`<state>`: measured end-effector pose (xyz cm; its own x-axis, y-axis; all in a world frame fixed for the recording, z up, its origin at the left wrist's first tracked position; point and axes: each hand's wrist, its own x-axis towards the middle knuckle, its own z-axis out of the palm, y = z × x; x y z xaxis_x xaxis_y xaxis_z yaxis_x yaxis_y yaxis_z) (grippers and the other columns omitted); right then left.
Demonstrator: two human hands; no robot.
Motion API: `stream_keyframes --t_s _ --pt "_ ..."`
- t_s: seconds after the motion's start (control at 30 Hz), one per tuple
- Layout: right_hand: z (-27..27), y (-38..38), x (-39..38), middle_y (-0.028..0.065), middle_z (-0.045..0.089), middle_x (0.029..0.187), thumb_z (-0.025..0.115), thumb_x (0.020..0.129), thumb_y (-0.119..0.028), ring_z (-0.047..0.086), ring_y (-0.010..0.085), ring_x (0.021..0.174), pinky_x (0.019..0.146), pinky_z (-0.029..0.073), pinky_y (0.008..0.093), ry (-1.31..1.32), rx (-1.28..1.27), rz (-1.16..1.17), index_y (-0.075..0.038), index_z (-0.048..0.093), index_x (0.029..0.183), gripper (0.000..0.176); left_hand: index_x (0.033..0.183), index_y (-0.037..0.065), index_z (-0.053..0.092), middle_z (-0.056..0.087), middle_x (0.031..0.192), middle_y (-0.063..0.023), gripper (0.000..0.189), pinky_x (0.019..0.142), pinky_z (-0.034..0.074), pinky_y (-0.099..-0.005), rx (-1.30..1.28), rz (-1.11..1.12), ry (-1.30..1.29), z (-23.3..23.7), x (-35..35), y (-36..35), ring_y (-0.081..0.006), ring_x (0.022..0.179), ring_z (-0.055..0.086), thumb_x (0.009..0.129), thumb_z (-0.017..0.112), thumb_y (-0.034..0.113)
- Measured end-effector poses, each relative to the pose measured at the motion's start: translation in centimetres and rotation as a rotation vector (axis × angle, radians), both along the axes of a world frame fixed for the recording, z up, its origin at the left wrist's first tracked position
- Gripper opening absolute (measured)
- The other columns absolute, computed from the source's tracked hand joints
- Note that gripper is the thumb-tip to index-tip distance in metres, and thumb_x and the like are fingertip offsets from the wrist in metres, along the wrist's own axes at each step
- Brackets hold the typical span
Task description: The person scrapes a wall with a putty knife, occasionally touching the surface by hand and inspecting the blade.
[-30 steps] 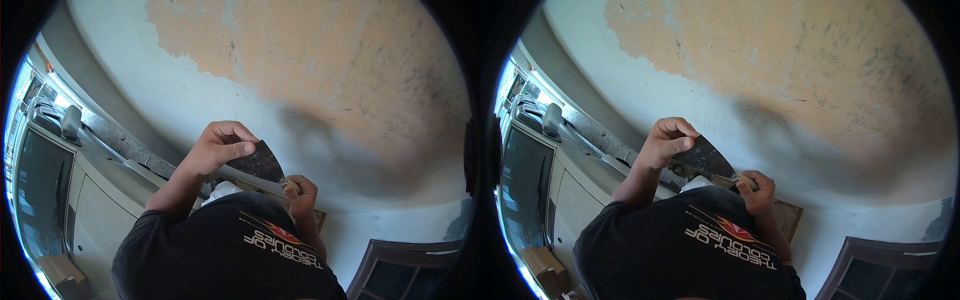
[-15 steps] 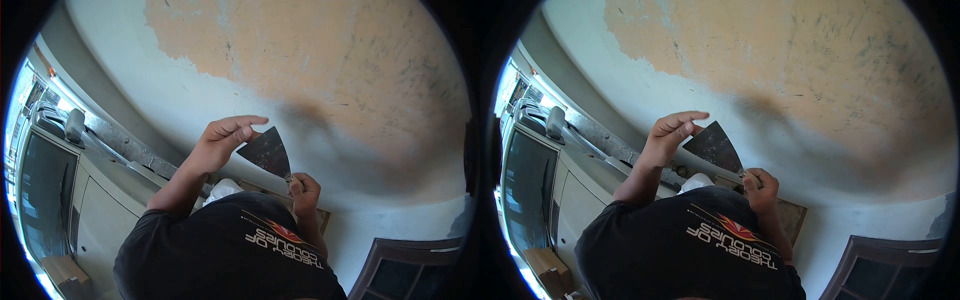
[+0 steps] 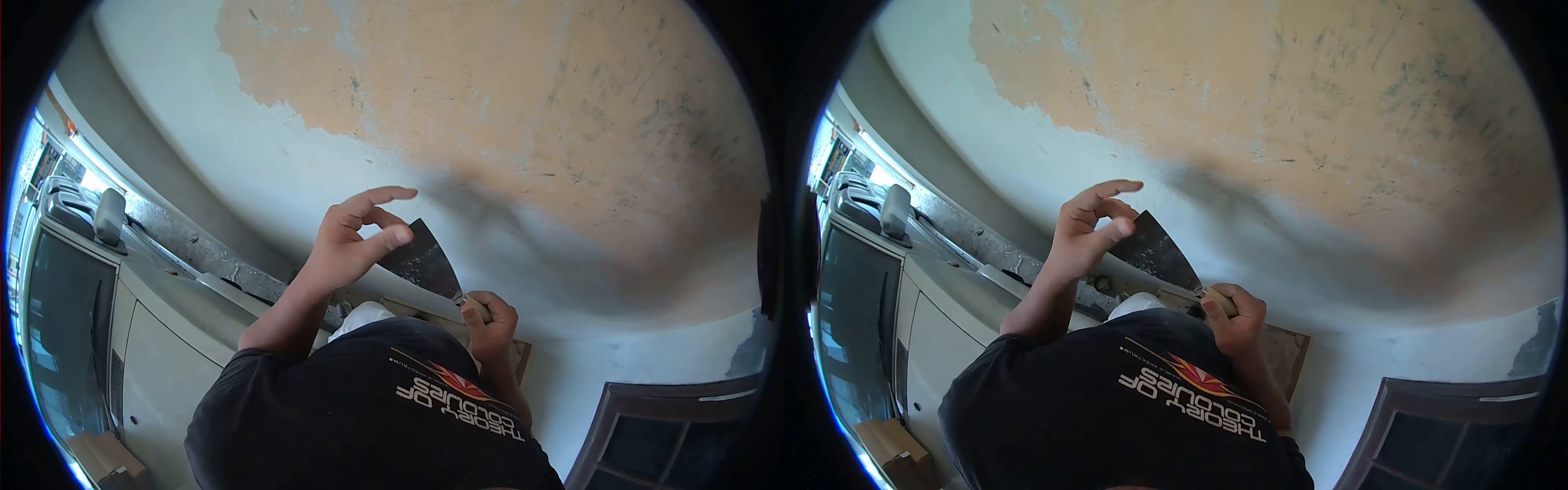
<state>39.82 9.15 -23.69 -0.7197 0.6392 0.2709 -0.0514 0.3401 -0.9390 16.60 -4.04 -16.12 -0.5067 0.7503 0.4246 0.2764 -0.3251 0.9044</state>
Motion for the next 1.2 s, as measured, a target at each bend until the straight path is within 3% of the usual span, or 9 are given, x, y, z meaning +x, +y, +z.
stream_keyframes --t_s 0.17,0.47,0.63,0.73,0.87,0.93,1.03,1.13,1.2 --pt "-0.2 -0.1 0.9 0.0097 0.071 0.08 0.076 0.088 -0.017 0.063 0.0127 0.071 0.069 0.052 0.028 0.054 0.07 -0.043 0.005 0.07 0.095 0.024 0.107 0.001 0.073 0.073 0.088 -0.0052 0.024 0.086 0.049 -0.0274 -0.083 0.037 0.06 -0.7 0.5 0.9 -0.0122 0.084 0.065 0.101 0.067 0.023" --pt "-0.2 -0.2 2.8 0.0109 0.071 0.08 0.075 0.09 -0.025 0.065 0.0151 0.071 0.069 0.053 0.0283 0.051 0.037 0.032 0.005 0.071 0.095 0.031 0.104 0.0 0.075 0.073 0.091 -0.0032 0.026 0.08 0.05 -0.0264 -0.019 -0.497 -0.393 -1.7 -0.1 1.8 -0.0109 0.083 0.064 0.099 0.068 0.024" --pt "-1.1 0.0 3.6 0.0114 0.072 0.08 0.074 0.091 -0.027 0.066 0.0157 0.072 0.069 0.052 0.0286 0.043 -0.073 0.023 0.006 0.071 0.094 0.033 0.107 -0.001 0.075 0.075 0.097 -0.0093 0.036 0.087 0.052 -0.0304 -0.016 -0.712 -0.618 -2.2 0.7 2.6 -0.0144 0.091 0.068 0.101 0.064 0.033" --pt "-1.0 -0.2 3.8 0.0116 0.072 0.081 0.075 0.09 -0.027 0.067 0.0158 0.072 0.069 0.053 0.0287 0.065 -0.07 -0.02 0.006 0.071 0.094 0.033 0.109 -0.003 0.075 0.076 0.101 -0.0126 0.04 0.09 0.053 -0.0306 0.173 -0.694 -0.453 -1.5 2.1 3.5 -0.0174 0.094 0.07 0.102 0.062 0.035" --pt "-0.1 -0.3 3.5 0.012 0.072 0.082 0.077 0.088 -0.022 0.066 0.0156 0.073 0.07 0.053 0.0292 0.14 0.09 -0.048 0.007 0.071 0.094 0.03 0.11 -0.003 0.075 0.076 0.105 -0.0156 0.042 0.092 0.053 -0.0325 -0.022 -0.747 -0.495 -0.8 1.5 2.7 -0.0217 0.098 0.071 0.102 0.061 0.035" --pt "-0.1 -0.3 3.8 0.0122 0.072 0.082 0.077 0.087 -0.02 0.067 0.0159 0.073 0.07 0.053 0.0293 0.133 0.064 -0.06 0.007 0.071 0.094 0.028 0.107 -0.007 0.072 0.074 0.108 -0.0243 0.043 0.093 0.057 -0.0419 -0.086 -0.726 -0.577 -1.0 1.4 2.7 -0.0332 0.102 0.073 0.101 0.062 0.033" --pt "-0.2 -0.4 4.0 0.0124 0.072 0.082 0.078 0.086 -0.018 0.067 0.0165 0.073 0.07 0.053 0.0296 0.125 0.043 -0.078 0.007 0.071 0.094 0.027 0.105 -0.006 0.073 0.075 0.105 -0.0232 0.038 0.093 0.057 -0.0403 -0.062 -0.771 -0.804 -0.8 1.9 2.7 -0.0319 0.1 0.074 0.099 0.064 0.03" --pt "-0.2 -0.3 4.3 0.0126 0.072 0.082 0.079 0.086 -0.018 0.067 0.0169 0.073 0.07 0.053 0.0298 0.129 0.065 -0.076 0.007 0.071 0.094 0.027 0.104 -0.003 0.076 0.076 0.104 -0.0172 0.035 0.096 0.052 -0.0351 -0.047 -0.713 -0.407 -0.8 1.6 2.9 -0.0242 0.1 0.072 0.1 0.064 0.03" --pt "-0.2 -0.3 4.5 0.0127 0.072 0.082 0.079 0.086 -0.019 0.067 0.017 0.073 0.071 0.053 0.0299 0.126 0.082 -0.063 0.007 0.071 0.094 0.028 0.104 -0.003 0.076 0.076 0.103 -0.0171 0.035 0.096 0.052 -0.0351 -0.049 -0.717 -0.434 -0.7 1.8 3.0 -0.0242 0.099 0.072 0.1 0.065 0.03"
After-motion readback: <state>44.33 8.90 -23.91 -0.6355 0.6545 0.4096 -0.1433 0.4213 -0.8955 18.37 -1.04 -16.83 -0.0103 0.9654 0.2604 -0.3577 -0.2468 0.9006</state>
